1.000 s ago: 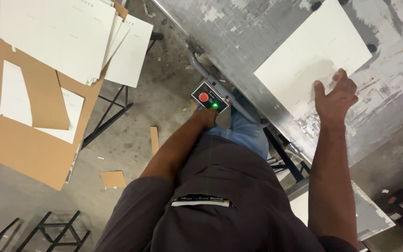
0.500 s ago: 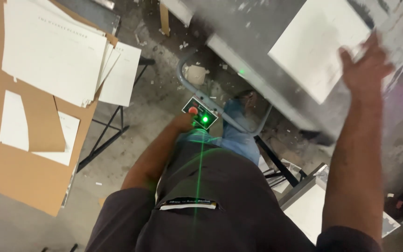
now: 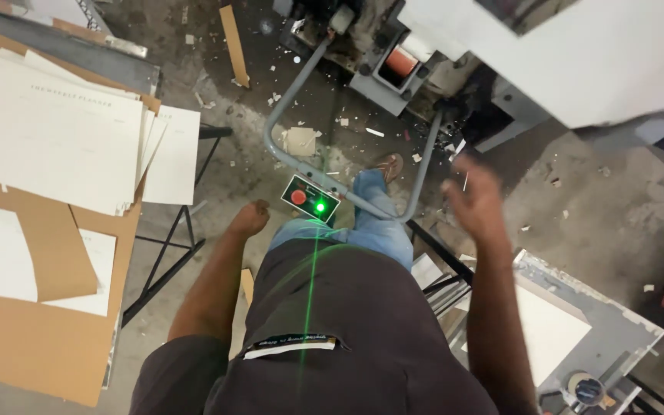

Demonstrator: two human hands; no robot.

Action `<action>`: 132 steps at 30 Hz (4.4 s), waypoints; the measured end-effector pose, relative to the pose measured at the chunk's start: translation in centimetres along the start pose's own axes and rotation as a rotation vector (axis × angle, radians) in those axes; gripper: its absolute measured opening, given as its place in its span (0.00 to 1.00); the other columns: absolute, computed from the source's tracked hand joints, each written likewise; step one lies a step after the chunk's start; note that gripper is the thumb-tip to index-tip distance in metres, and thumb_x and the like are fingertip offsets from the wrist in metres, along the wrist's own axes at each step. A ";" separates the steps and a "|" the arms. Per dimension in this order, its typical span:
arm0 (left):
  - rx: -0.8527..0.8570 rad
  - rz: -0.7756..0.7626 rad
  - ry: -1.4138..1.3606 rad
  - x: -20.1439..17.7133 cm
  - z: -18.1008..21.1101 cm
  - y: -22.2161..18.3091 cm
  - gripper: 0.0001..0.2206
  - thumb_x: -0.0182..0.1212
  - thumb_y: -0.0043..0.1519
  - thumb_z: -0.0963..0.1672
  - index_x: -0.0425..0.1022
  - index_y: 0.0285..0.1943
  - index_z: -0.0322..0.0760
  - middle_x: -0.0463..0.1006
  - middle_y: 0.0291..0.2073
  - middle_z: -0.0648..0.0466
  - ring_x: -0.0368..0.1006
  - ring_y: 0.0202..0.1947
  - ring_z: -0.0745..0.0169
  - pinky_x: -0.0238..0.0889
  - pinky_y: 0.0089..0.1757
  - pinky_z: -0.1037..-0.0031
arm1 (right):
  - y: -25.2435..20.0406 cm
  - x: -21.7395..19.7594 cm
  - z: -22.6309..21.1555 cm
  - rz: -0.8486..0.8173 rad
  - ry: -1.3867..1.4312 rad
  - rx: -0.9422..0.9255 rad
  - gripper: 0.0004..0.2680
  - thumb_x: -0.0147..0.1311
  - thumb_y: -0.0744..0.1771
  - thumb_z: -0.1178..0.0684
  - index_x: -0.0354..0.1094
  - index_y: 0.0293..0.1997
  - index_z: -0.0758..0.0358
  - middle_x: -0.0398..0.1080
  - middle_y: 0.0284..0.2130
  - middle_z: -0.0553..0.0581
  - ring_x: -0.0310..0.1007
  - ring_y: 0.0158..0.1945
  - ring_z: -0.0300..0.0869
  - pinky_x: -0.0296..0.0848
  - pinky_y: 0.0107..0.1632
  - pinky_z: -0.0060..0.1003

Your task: The person picks up printed sheets from a stack and feeds them individually into an industrial machine, then operates the machine using a control panel with buttons.

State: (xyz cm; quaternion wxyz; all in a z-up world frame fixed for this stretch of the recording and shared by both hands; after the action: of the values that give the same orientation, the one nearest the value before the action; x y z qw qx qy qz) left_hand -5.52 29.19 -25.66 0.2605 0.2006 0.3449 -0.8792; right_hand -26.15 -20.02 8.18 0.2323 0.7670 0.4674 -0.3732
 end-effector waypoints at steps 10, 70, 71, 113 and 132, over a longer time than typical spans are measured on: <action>-0.077 -0.102 0.185 -0.9 1.9 2.8 0.16 0.54 0.59 0.45 0.78 0.54 0.36 0.80 0.44 0.31 0.74 0.49 0.29 0.67 0.50 0.50 | -15.6 7.8 6.4 -0.468 0.096 0.579 0.22 0.60 0.62 0.48 0.67 0.60 0.67 0.76 0.49 0.68 0.79 0.50 0.57 0.75 0.54 0.44; 0.056 -0.174 -0.134 -11.9 41.0 9.5 0.26 0.61 0.61 0.45 0.65 0.68 0.31 0.76 0.57 0.40 0.79 0.47 0.47 0.70 0.50 0.62 | -0.3 4.6 4.6 0.061 1.057 1.203 0.11 0.55 0.69 0.45 0.72 0.43 0.65 0.70 0.29 0.52 0.66 0.26 0.38 0.70 0.34 0.38; 0.059 -0.172 -0.144 -11.9 40.9 9.5 0.25 0.61 0.61 0.45 0.66 0.68 0.31 0.77 0.57 0.41 0.79 0.47 0.47 0.70 0.50 0.62 | -0.5 5.1 5.3 0.065 1.035 1.181 0.10 0.57 0.69 0.46 0.71 0.40 0.65 0.68 0.28 0.52 0.64 0.25 0.38 0.69 0.33 0.38; -0.063 0.561 -0.965 -19.3 15.4 4.3 0.19 0.56 0.67 0.41 0.68 0.68 0.31 0.79 0.52 0.47 0.74 0.49 0.58 0.69 0.51 0.65 | -2.6 9.8 -6.1 -0.212 0.789 0.648 0.13 0.53 0.70 0.55 0.66 0.60 0.70 0.75 0.42 0.59 0.73 0.37 0.39 0.74 0.40 0.33; -0.541 1.382 -1.042 -30.5 -8.1 -7.1 0.15 0.55 0.62 0.40 0.66 0.57 0.22 0.72 0.37 0.45 0.68 0.33 0.55 0.64 0.33 0.60 | -3.0 10.4 -3.8 -0.193 0.602 0.571 0.14 0.56 0.69 0.54 0.68 0.59 0.72 0.78 0.42 0.58 0.77 0.40 0.39 0.74 0.42 0.32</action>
State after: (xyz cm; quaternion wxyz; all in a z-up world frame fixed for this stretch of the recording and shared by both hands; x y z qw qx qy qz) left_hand 15.59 49.15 -11.37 0.8913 -0.1284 0.1809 -0.3955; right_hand -24.54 -10.30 2.26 -0.1724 0.8280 0.4620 -0.2670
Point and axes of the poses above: each hand's wrist, its own y-axis towards the middle knuckle, its own x-axis out of the palm, z = x × y, the point moved 1 cm from there along y, towards the middle knuckle
